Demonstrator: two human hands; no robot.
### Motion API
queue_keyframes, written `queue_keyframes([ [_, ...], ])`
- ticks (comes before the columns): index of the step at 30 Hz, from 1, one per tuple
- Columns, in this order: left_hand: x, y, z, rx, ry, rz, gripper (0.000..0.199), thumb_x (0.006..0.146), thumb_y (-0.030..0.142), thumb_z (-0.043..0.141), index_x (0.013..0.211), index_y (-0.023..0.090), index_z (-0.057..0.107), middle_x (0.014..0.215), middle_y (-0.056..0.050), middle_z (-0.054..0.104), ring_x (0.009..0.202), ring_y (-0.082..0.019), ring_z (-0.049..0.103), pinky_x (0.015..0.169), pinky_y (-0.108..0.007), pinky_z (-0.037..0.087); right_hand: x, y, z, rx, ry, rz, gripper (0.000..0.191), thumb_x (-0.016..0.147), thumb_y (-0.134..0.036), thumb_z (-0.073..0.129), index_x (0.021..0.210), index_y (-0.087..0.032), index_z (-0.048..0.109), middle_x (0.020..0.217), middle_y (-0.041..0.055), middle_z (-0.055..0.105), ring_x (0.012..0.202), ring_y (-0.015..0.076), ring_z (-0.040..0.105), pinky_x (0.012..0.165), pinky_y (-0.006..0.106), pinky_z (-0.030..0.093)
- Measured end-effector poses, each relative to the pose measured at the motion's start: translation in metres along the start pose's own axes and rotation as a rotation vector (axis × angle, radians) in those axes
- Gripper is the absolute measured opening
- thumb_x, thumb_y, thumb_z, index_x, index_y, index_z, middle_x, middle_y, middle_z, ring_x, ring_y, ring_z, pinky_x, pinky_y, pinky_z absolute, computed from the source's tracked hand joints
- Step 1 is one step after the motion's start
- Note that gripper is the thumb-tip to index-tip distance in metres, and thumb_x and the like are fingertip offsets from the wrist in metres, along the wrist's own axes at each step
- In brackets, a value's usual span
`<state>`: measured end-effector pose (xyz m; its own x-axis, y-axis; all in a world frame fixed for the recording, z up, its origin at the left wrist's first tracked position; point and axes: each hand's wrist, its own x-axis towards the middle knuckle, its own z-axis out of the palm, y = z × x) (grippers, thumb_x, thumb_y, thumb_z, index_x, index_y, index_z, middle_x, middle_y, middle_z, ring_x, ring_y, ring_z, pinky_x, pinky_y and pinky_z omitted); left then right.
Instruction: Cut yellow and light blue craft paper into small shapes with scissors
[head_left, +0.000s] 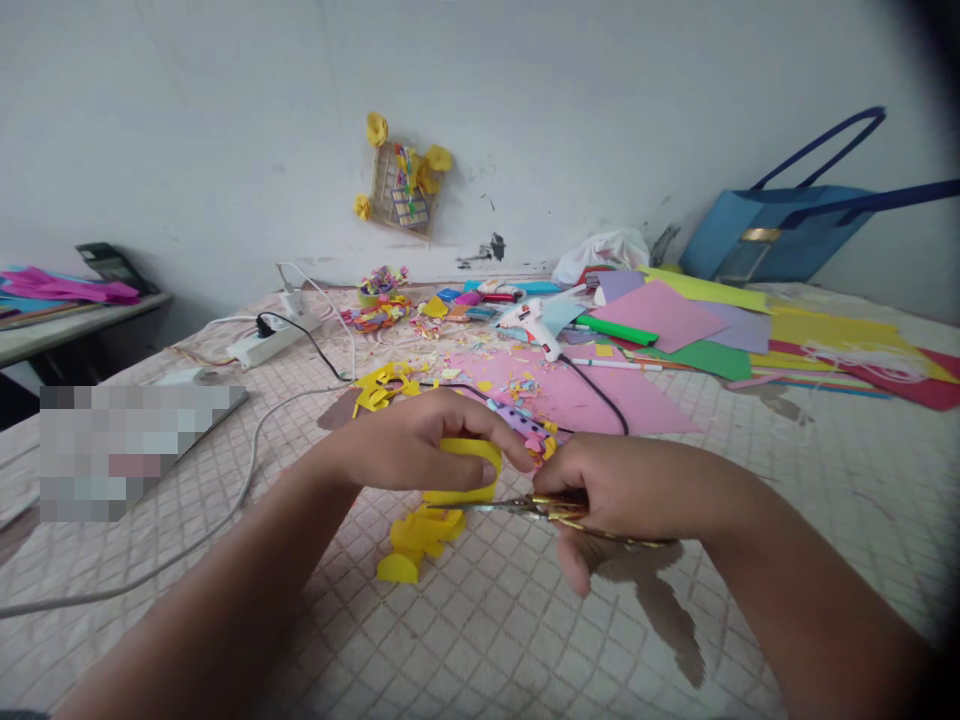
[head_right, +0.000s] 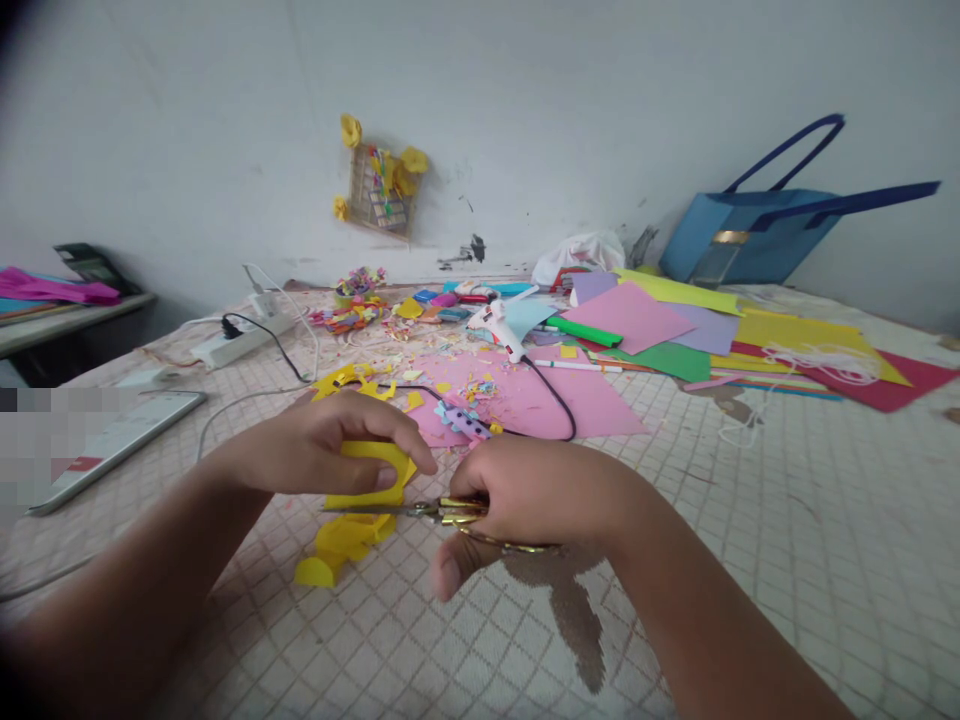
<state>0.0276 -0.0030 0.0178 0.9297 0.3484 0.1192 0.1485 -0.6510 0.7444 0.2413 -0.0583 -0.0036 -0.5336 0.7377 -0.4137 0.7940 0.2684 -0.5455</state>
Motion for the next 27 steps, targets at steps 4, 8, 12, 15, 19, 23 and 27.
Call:
queue_keyframes([
  [4,0.0003,0.0004,0.0002,0.000,-0.009,0.023,0.026,0.073,0.009,0.053,0.095,0.014,0.066,0.085,-0.003,0.068,0.071,-0.009,0.059,0.064,-0.016,0.045,0.0010,0.0022,0.0006,0.034,-0.024,-0.012,0.025,0.071,-0.041,0.057,0.064,-0.018,0.051,0.056,-0.0040,0.050,0.048,0.0078,0.035,0.042,0.019,0.026],
  [8,0.0004,0.0009,-0.0003,-0.001,-0.003,0.015,0.026,0.073,0.010,0.053,0.095,0.014,0.066,0.083,-0.003,0.068,0.069,-0.009,0.058,0.062,-0.017,0.045,-0.0001,-0.0017,0.0003,0.065,-0.035,0.011,0.031,0.070,-0.046,0.057,0.062,-0.018,0.048,0.057,-0.0029,0.052,0.047,0.0077,0.034,0.042,0.019,0.026],
  [12,0.0003,0.0008,-0.0012,-0.002,0.005,0.008,0.025,0.073,0.009,0.052,0.094,0.013,0.065,0.081,-0.003,0.068,0.066,-0.009,0.057,0.059,-0.016,0.044,-0.0016,-0.0060,-0.0003,0.078,-0.050,0.047,0.030,0.070,-0.046,0.057,0.062,-0.017,0.050,0.057,-0.0032,0.052,0.045,0.0068,0.034,0.040,0.020,0.024],
  [15,0.0002,0.0000,-0.0016,-0.014,0.012,0.037,0.026,0.073,0.008,0.052,0.094,0.013,0.065,0.085,-0.005,0.068,0.070,-0.009,0.058,0.062,-0.017,0.045,-0.0016,-0.0057,-0.0003,0.084,-0.051,0.039,0.029,0.072,-0.044,0.057,0.062,-0.017,0.051,0.057,-0.0039,0.051,0.044,0.0064,0.033,0.040,0.020,0.023],
  [19,-0.0001,-0.0005,-0.0013,-0.006,0.002,0.016,0.026,0.073,0.009,0.052,0.095,0.011,0.065,0.082,-0.005,0.067,0.068,-0.010,0.058,0.060,-0.018,0.045,-0.0006,-0.0044,-0.0003,0.076,-0.045,0.020,0.031,0.071,-0.046,0.057,0.062,-0.017,0.050,0.055,-0.0044,0.050,0.045,0.0062,0.031,0.040,0.020,0.023],
  [23,-0.0003,0.0000,-0.0011,-0.010,-0.004,0.016,0.025,0.074,0.009,0.052,0.095,0.011,0.065,0.083,-0.004,0.067,0.069,-0.009,0.058,0.061,-0.017,0.045,0.0002,-0.0024,0.0000,0.076,-0.040,-0.007,0.033,0.071,-0.048,0.058,0.061,-0.017,0.049,0.054,-0.0043,0.048,0.045,0.0066,0.031,0.040,0.019,0.025],
  [27,-0.0001,-0.0002,-0.0010,-0.001,-0.001,0.052,0.024,0.074,0.010,0.052,0.095,0.012,0.065,0.085,-0.004,0.068,0.070,-0.009,0.059,0.063,-0.016,0.045,0.0003,0.0008,0.0014,0.085,-0.037,-0.012,0.032,0.071,-0.047,0.057,0.062,-0.018,0.048,0.054,-0.0044,0.047,0.046,0.0070,0.032,0.040,0.019,0.026],
])
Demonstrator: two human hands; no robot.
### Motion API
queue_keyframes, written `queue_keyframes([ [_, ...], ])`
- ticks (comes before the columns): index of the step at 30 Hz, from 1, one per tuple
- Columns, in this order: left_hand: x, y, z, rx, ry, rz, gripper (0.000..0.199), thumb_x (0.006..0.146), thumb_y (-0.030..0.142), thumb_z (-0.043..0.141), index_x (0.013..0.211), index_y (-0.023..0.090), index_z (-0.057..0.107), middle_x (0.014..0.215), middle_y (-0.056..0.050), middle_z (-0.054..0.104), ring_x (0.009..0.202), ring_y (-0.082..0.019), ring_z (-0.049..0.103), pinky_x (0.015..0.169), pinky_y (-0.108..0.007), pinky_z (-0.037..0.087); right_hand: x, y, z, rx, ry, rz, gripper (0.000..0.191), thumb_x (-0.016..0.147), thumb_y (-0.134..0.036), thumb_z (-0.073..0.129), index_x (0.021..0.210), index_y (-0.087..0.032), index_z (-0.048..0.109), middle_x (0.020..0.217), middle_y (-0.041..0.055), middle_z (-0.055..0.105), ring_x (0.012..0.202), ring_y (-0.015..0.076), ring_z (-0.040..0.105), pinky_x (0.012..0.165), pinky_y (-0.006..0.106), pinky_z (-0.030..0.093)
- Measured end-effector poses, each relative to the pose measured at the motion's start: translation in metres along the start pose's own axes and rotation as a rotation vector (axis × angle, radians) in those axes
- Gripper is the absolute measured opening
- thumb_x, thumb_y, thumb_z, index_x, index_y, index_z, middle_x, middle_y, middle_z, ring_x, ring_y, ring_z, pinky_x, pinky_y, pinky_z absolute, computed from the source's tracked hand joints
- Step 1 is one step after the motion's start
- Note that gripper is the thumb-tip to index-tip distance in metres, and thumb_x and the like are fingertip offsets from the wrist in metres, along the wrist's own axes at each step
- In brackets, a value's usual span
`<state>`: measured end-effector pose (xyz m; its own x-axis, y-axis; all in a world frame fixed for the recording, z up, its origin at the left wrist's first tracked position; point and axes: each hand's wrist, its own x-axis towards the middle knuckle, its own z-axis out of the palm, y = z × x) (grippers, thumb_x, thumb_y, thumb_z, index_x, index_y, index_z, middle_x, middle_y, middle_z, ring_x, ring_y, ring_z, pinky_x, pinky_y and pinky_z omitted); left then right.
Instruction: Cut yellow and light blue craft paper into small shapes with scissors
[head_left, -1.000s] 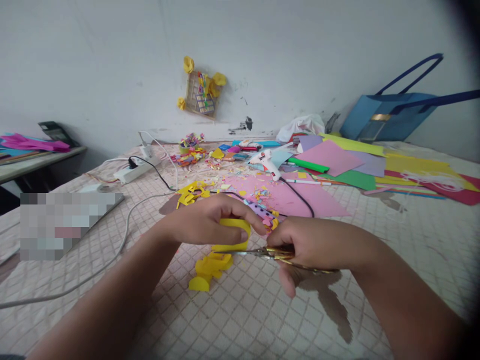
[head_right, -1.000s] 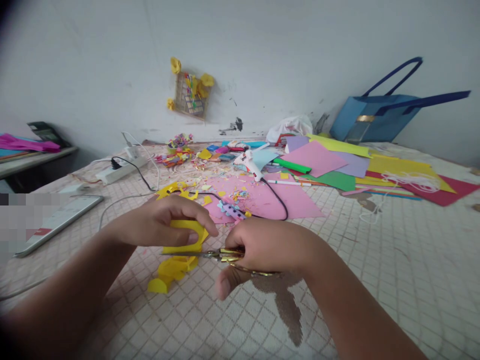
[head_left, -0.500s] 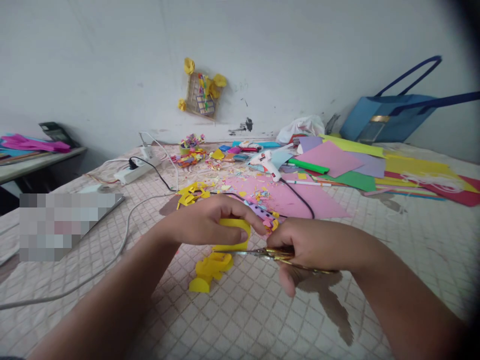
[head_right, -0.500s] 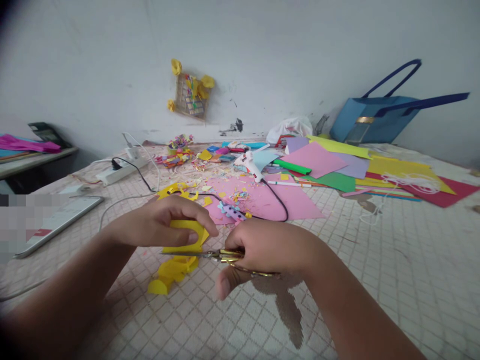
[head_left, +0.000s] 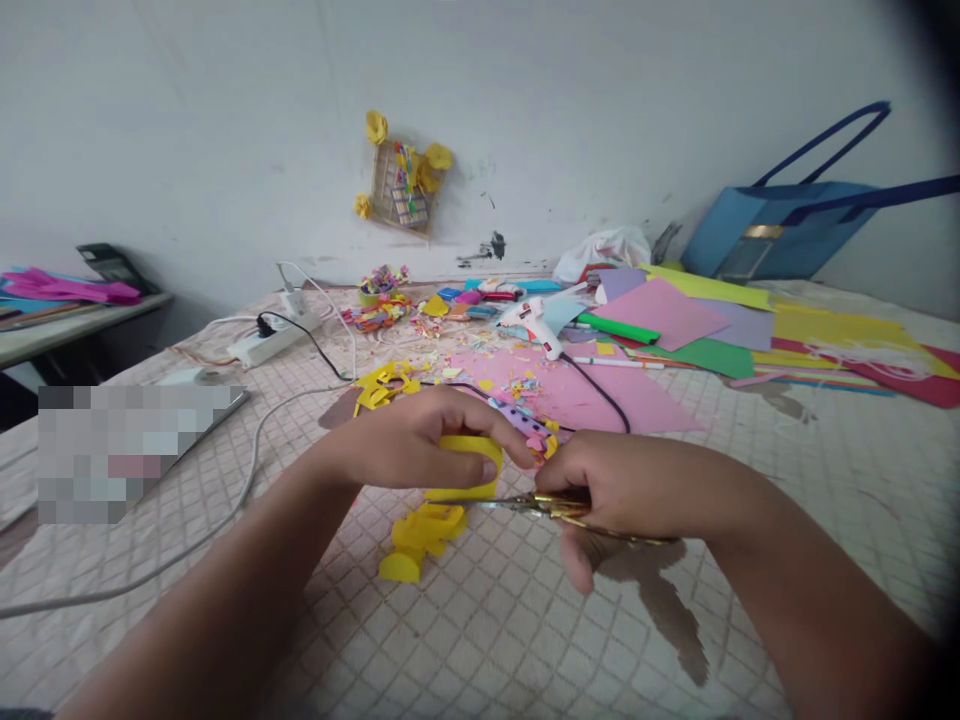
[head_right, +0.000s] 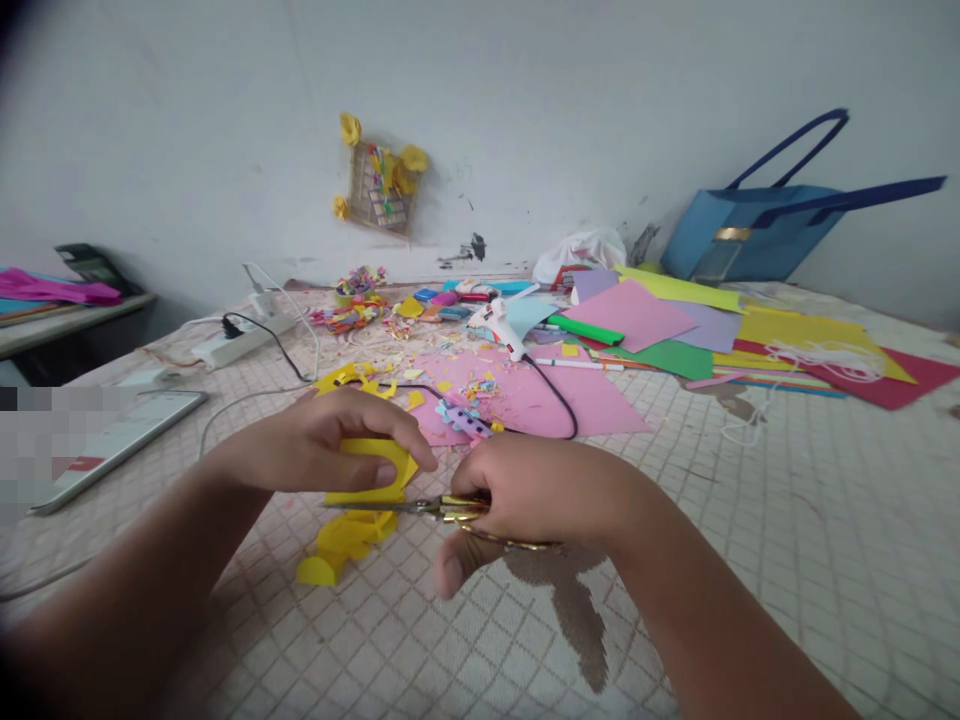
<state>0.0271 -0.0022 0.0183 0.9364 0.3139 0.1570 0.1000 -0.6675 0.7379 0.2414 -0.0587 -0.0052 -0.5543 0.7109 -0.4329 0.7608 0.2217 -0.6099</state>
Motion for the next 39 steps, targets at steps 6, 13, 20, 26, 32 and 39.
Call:
queue_keyframes([
  [6,0.000,0.000,0.001,0.020,-0.021,-0.033,0.025,0.075,0.011,0.052,0.097,0.010,0.064,0.082,-0.005,0.067,0.069,-0.009,0.058,0.061,-0.017,0.045,0.001,0.001,0.000,-0.029,0.022,-0.013,0.039,0.067,-0.055,0.060,0.061,-0.018,0.049,0.052,-0.0051,0.045,0.046,0.0076,0.035,0.040,0.020,0.023],
  [13,0.000,0.001,0.000,0.003,-0.003,-0.019,0.025,0.074,0.009,0.052,0.096,0.011,0.065,0.085,-0.004,0.067,0.070,-0.008,0.058,0.063,-0.016,0.044,0.001,0.002,0.001,-0.018,0.025,0.015,0.033,0.071,-0.050,0.057,0.065,-0.018,0.053,0.055,-0.0042,0.050,0.046,0.0073,0.034,0.040,0.020,0.025],
  [20,0.000,0.000,0.000,-0.020,0.007,-0.018,0.025,0.074,0.008,0.052,0.095,0.013,0.065,0.090,-0.005,0.068,0.071,-0.009,0.060,0.060,-0.015,0.044,-0.001,-0.006,0.001,-0.028,0.049,0.026,0.035,0.066,-0.051,0.061,0.059,-0.018,0.050,0.051,-0.0049,0.046,0.044,0.0070,0.031,0.037,0.020,0.022],
  [26,0.001,0.000,0.000,-0.021,0.003,-0.012,0.025,0.075,0.009,0.052,0.095,0.013,0.065,0.088,-0.004,0.069,0.069,-0.009,0.059,0.059,-0.015,0.044,0.002,-0.003,0.003,-0.080,0.088,-0.002,0.035,0.066,-0.049,0.061,0.057,-0.019,0.046,0.047,-0.0061,0.042,0.043,0.0071,0.030,0.037,0.020,0.020],
  [32,0.000,-0.002,0.001,0.006,-0.006,-0.054,0.027,0.074,0.010,0.052,0.096,0.013,0.065,0.077,-0.003,0.067,0.063,-0.009,0.056,0.056,-0.017,0.043,0.003,-0.007,0.003,-0.125,0.147,0.004,0.042,0.063,-0.053,0.064,0.052,-0.018,0.044,0.044,-0.0061,0.039,0.042,0.0069,0.029,0.036,0.021,0.018],
  [39,0.000,-0.004,-0.001,-0.003,-0.013,-0.021,0.028,0.073,0.008,0.051,0.096,0.014,0.065,0.088,-0.004,0.068,0.073,-0.010,0.059,0.065,-0.017,0.046,0.003,-0.008,0.004,-0.115,0.143,-0.009,0.043,0.061,-0.057,0.064,0.053,-0.018,0.048,0.044,-0.0062,0.039,0.042,0.0070,0.032,0.038,0.021,0.020],
])
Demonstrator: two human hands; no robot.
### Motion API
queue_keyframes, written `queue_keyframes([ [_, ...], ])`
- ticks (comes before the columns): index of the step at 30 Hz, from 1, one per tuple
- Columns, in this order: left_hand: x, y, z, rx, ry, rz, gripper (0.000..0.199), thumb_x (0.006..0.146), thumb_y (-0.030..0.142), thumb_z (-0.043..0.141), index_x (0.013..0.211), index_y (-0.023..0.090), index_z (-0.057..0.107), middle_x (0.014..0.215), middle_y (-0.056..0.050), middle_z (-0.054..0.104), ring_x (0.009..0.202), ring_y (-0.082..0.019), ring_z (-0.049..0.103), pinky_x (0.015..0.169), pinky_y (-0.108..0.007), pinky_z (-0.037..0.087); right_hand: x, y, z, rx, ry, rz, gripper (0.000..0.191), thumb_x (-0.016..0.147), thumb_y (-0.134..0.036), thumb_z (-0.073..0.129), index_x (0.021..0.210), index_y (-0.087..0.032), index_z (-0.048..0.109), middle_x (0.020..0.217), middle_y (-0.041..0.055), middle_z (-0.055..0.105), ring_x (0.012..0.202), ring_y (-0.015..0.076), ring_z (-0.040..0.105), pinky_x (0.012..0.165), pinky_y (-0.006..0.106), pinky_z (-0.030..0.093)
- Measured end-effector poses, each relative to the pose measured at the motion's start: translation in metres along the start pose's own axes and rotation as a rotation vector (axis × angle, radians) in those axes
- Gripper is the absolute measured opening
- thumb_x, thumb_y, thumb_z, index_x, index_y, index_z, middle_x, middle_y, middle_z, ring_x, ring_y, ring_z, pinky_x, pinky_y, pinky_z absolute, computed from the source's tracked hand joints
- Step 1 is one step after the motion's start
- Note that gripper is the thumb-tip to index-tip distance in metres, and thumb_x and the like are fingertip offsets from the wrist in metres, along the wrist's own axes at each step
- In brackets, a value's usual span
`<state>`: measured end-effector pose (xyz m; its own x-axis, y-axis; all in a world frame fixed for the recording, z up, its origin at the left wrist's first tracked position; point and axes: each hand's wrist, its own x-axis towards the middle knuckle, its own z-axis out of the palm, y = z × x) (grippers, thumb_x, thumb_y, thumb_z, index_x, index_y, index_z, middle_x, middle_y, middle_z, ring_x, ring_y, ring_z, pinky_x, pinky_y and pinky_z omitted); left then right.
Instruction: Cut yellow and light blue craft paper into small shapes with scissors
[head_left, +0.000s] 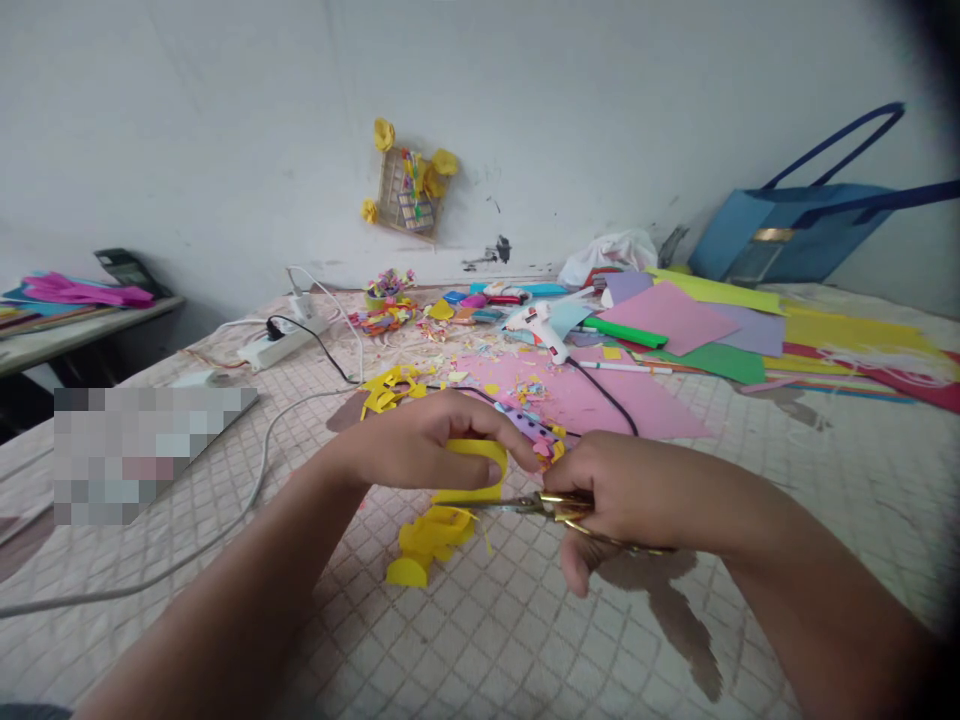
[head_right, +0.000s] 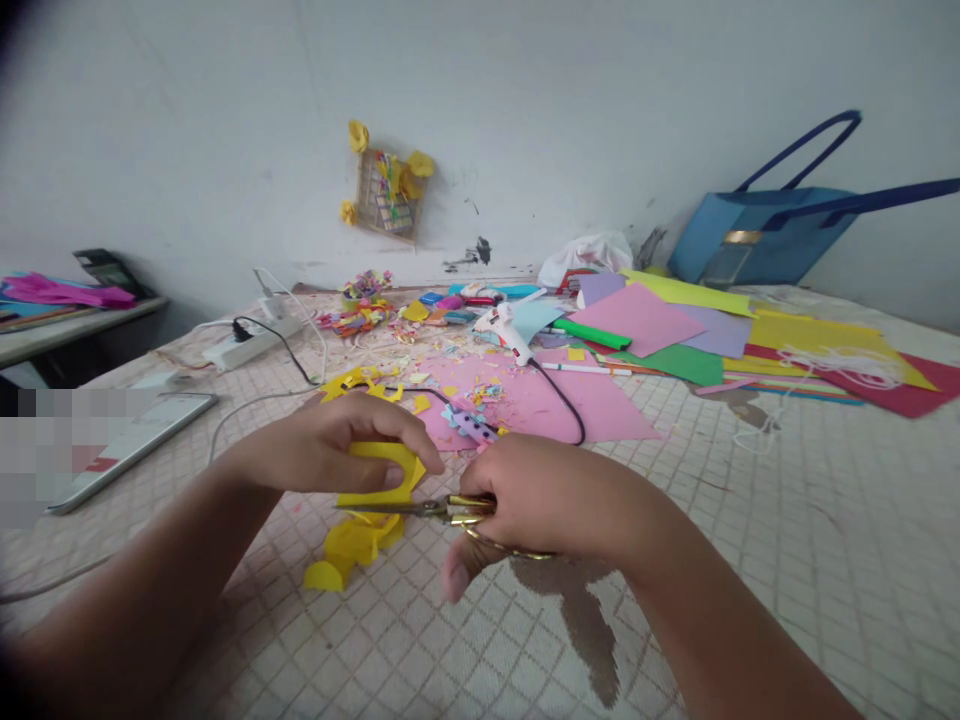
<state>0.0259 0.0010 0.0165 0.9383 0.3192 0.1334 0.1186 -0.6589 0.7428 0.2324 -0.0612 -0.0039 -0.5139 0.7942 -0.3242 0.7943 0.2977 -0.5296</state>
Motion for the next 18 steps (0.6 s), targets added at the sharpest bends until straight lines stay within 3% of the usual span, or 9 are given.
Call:
queue_keyframes([
  [13,0.0010,-0.0023,0.0016,-0.041,-0.056,0.002,0.024,0.075,0.009,0.050,0.093,0.013,0.065,0.082,-0.005,0.067,0.069,-0.010,0.058,0.062,-0.019,0.046,0.0043,0.0022,0.0023,-0.022,-0.020,-0.043,0.042,0.064,-0.060,0.062,0.061,-0.018,0.062,0.052,-0.0044,0.048,0.049,0.0085,0.038,0.045,0.022,0.026],
  [18,0.0024,-0.0044,0.0015,-0.043,-0.025,0.033,0.025,0.075,0.009,0.052,0.094,0.016,0.066,0.088,-0.005,0.069,0.078,-0.012,0.062,0.070,-0.021,0.048,0.0035,0.0036,0.0043,-0.034,-0.010,-0.007,0.042,0.061,-0.058,0.065,0.056,-0.018,0.055,0.046,-0.0059,0.044,0.044,0.0075,0.034,0.042,0.022,0.022],
])
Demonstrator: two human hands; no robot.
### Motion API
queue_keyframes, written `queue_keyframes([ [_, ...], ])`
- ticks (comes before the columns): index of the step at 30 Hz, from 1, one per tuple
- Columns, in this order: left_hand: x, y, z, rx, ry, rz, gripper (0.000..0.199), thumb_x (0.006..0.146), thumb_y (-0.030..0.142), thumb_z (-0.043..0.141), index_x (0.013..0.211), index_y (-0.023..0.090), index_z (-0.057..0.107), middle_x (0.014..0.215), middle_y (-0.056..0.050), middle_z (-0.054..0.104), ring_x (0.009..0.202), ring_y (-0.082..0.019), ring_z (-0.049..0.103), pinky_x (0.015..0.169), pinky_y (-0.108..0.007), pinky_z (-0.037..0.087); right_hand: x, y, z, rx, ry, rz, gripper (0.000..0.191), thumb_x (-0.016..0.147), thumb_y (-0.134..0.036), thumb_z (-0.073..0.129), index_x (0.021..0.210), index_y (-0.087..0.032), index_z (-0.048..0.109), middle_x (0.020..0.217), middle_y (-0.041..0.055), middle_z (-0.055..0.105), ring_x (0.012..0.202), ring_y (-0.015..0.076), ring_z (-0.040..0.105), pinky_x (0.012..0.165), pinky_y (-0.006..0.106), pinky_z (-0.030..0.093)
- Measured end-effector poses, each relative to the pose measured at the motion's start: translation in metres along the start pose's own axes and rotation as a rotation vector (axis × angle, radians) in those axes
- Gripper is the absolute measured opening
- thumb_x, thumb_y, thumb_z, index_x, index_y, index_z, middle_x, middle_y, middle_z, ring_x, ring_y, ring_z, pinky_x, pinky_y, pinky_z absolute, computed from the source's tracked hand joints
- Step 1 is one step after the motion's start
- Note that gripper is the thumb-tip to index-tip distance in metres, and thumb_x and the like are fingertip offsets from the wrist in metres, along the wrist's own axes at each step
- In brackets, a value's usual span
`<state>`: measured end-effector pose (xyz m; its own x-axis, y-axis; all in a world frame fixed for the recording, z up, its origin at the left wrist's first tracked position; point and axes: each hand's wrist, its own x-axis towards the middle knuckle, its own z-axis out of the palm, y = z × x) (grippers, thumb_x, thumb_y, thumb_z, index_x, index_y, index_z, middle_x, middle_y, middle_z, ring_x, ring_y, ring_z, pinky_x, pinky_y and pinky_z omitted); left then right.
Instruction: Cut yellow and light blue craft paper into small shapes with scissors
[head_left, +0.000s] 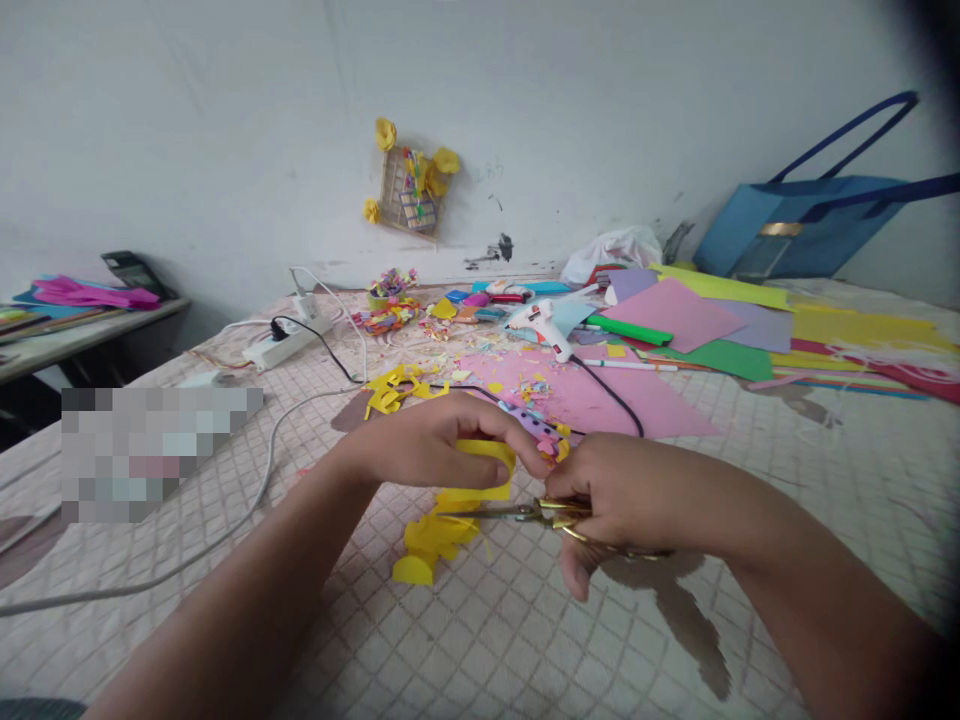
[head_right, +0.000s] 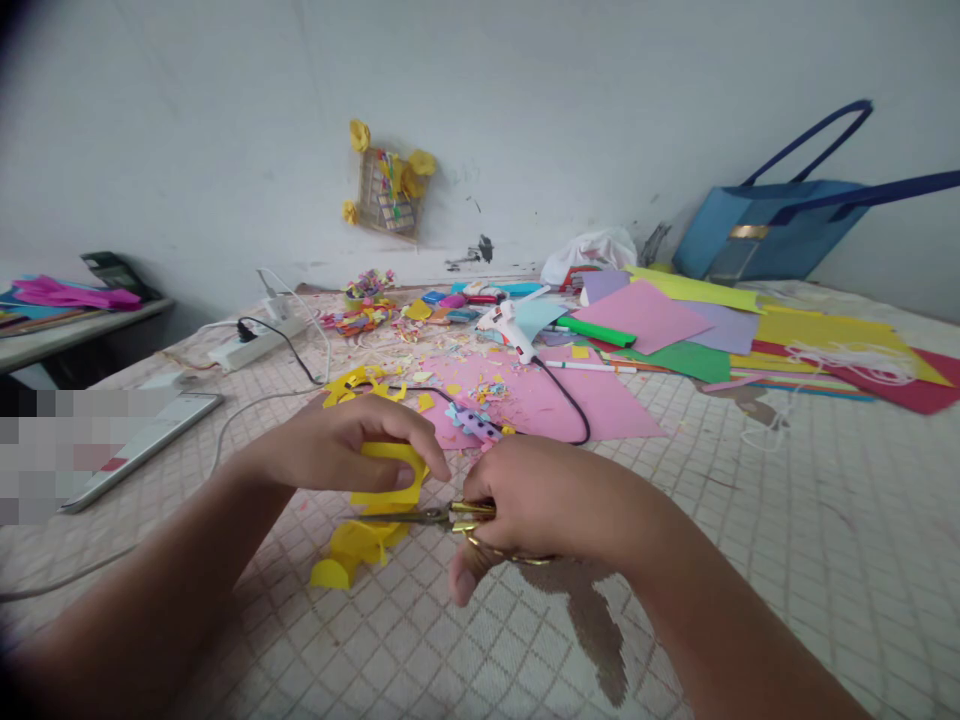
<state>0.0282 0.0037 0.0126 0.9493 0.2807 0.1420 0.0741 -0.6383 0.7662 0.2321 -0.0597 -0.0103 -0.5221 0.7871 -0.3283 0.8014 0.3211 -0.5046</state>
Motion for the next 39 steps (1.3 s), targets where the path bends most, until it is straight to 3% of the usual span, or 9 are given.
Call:
queue_keyframes([
  [6,0.000,-0.005,-0.001,-0.058,0.084,0.007,0.023,0.076,0.012,0.055,0.094,0.018,0.067,0.096,-0.006,0.068,0.089,-0.015,0.062,0.078,-0.024,0.047,-0.006,0.001,-0.006,0.045,-0.016,0.094,0.038,0.057,-0.054,0.069,0.056,-0.019,0.055,0.047,-0.0054,0.045,0.043,0.0080,0.034,0.040,0.022,0.020],
  [9,-0.001,-0.012,0.000,-0.080,0.253,-0.067,0.021,0.078,0.019,0.054,0.097,0.016,0.065,0.095,-0.007,0.066,0.084,-0.014,0.060,0.074,-0.026,0.047,-0.010,0.005,-0.014,0.045,0.022,0.187,0.043,0.053,-0.059,0.069,0.058,-0.018,0.057,0.051,-0.0042,0.047,0.044,0.0088,0.036,0.041,0.022,0.022],
  [15,0.002,-0.024,-0.002,-0.157,0.778,-0.041,0.035,0.075,0.026,0.062,0.108,0.017,0.058,0.095,-0.005,0.060,0.079,-0.011,0.053,0.068,-0.023,0.045,-0.007,0.017,-0.018,-0.272,0.348,0.296,0.038,0.068,-0.057,0.057,0.063,-0.020,0.057,0.059,0.0010,0.056,0.053,0.0155,0.046,0.047,0.025,0.023],
  [19,0.004,-0.027,-0.002,-0.319,0.865,-0.046,0.024,0.072,0.028,0.066,0.092,0.015,0.060,0.082,-0.002,0.060,0.070,-0.009,0.054,0.064,-0.021,0.045,0.002,0.011,-0.013,-0.476,0.558,0.294,0.029,0.072,-0.048,0.055,0.071,-0.019,0.059,0.068,0.0046,0.062,0.066,0.0216,0.052,0.063,0.032,0.030],
  [22,0.006,-0.025,0.000,-0.404,0.895,-0.042,0.016,0.072,0.027,0.066,0.077,0.014,0.057,0.068,0.001,0.057,0.061,-0.007,0.053,0.056,-0.018,0.043,0.008,0.008,-0.012,-0.502,0.681,0.235,0.026,0.074,-0.044,0.053,0.070,-0.018,0.057,0.064,0.0037,0.060,0.064,0.0191,0.051,0.071,0.035,0.029],
  [26,0.007,-0.016,0.006,-0.414,0.963,-0.050,0.017,0.076,0.029,0.061,0.082,0.016,0.051,0.061,0.004,0.054,0.052,-0.007,0.051,0.049,-0.018,0.042,0.010,0.017,-0.018,-0.262,0.821,0.205,0.038,0.078,-0.051,0.049,0.058,-0.019,0.043,0.053,-0.0017,0.046,0.053,0.0133,0.041,0.054,0.026,0.027],
  [31,0.009,-0.006,0.020,-0.444,0.892,-0.080,0.016,0.080,0.026,0.052,0.091,0.020,0.042,0.056,0.007,0.050,0.046,-0.007,0.050,0.044,-0.019,0.039,0.012,0.022,-0.017,0.402,0.997,-0.002,0.041,0.078,-0.055,0.052,0.060,-0.019,0.043,0.051,-0.0042,0.040,0.048,0.0105,0.038,0.046,0.024,0.028],
  [34,0.013,-0.004,0.032,-0.483,0.792,-0.081,0.012,0.082,0.020,0.046,0.090,0.021,0.038,0.058,0.007,0.049,0.048,-0.007,0.048,0.047,-0.019,0.037,0.020,0.012,-0.009,0.756,0.946,-0.150,0.041,0.078,-0.055,0.052,0.065,-0.017,0.051,0.055,-0.0009,0.050,0.049,0.0113,0.046,0.047,0.024,0.035],
  [39,0.017,-0.004,0.043,-0.442,0.675,-0.082,0.006,0.082,0.014,0.041,0.082,0.020,0.039,0.067,0.004,0.049,0.056,-0.007,0.050,0.052,-0.021,0.039,0.034,0.006,0.002,1.011,0.724,-0.236,0.034,0.071,-0.049,0.064,0.071,-0.015,0.057,0.052,-0.0020,0.053,0.044,0.0106,0.048,0.043,0.023,0.037],
])
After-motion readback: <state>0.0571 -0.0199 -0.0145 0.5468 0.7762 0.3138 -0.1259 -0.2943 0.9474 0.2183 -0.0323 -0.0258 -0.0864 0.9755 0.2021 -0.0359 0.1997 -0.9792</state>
